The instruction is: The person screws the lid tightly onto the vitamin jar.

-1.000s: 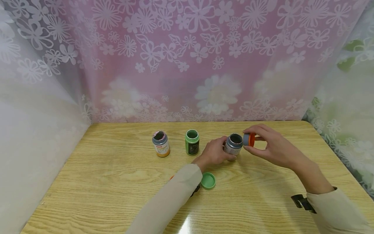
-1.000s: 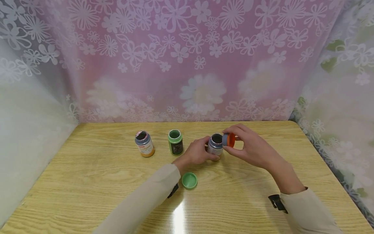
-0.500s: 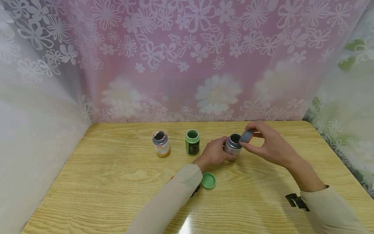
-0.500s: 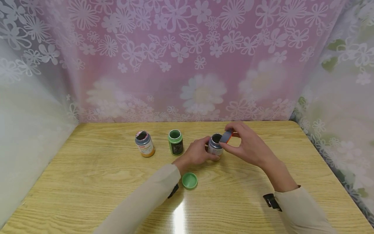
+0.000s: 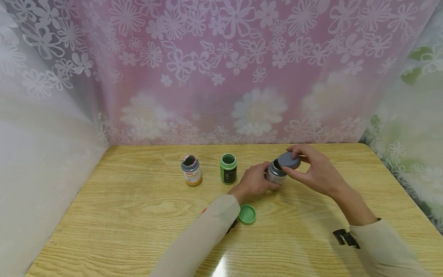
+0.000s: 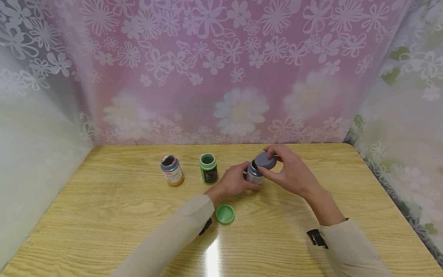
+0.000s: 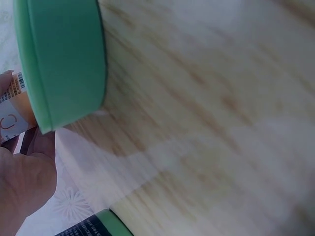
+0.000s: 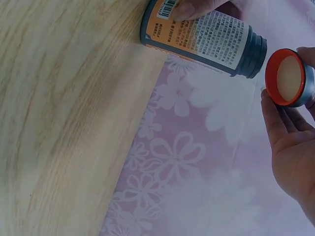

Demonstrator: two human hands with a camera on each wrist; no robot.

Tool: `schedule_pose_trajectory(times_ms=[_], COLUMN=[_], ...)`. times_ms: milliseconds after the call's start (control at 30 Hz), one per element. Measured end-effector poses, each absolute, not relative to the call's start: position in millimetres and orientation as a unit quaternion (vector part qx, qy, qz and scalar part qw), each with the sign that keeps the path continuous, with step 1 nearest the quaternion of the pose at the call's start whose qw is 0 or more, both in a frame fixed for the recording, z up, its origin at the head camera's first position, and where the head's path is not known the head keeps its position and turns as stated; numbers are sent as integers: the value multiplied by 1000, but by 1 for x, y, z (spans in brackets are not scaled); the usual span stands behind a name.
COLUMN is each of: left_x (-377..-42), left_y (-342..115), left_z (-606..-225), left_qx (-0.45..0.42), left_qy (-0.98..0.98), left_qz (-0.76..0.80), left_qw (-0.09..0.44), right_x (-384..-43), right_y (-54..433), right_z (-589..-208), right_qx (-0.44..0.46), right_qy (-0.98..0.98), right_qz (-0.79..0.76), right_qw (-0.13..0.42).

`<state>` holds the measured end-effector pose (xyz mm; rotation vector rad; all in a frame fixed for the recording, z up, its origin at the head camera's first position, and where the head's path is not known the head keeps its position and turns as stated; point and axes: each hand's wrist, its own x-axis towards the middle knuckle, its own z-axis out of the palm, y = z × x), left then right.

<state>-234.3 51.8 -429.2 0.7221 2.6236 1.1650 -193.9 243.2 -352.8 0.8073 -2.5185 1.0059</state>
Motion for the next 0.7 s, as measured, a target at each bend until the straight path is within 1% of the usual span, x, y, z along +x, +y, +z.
schedule_pose_trajectory(times_ms=[133, 400, 600, 700], left_x=[-234, -234, -235, -235], left_y=[52, 53, 53, 52], left_z=[-430, -430, -430, -430], left_qx=[243, 239, 239, 239], left_qy=[882, 884, 887, 885], left_qz=[394, 392, 386, 388], left_qw=[92, 89, 89, 92], right_x=[-196, -200, -200, -195], right_y=[241, 240, 236, 230], right_z=[-357, -367, -370, -365], right_qx=[283, 279, 265, 263], right_qy=[-873, -865, -864, -862], right_qz=[367, 380, 397, 405], right_qw=[154, 169, 158, 153])
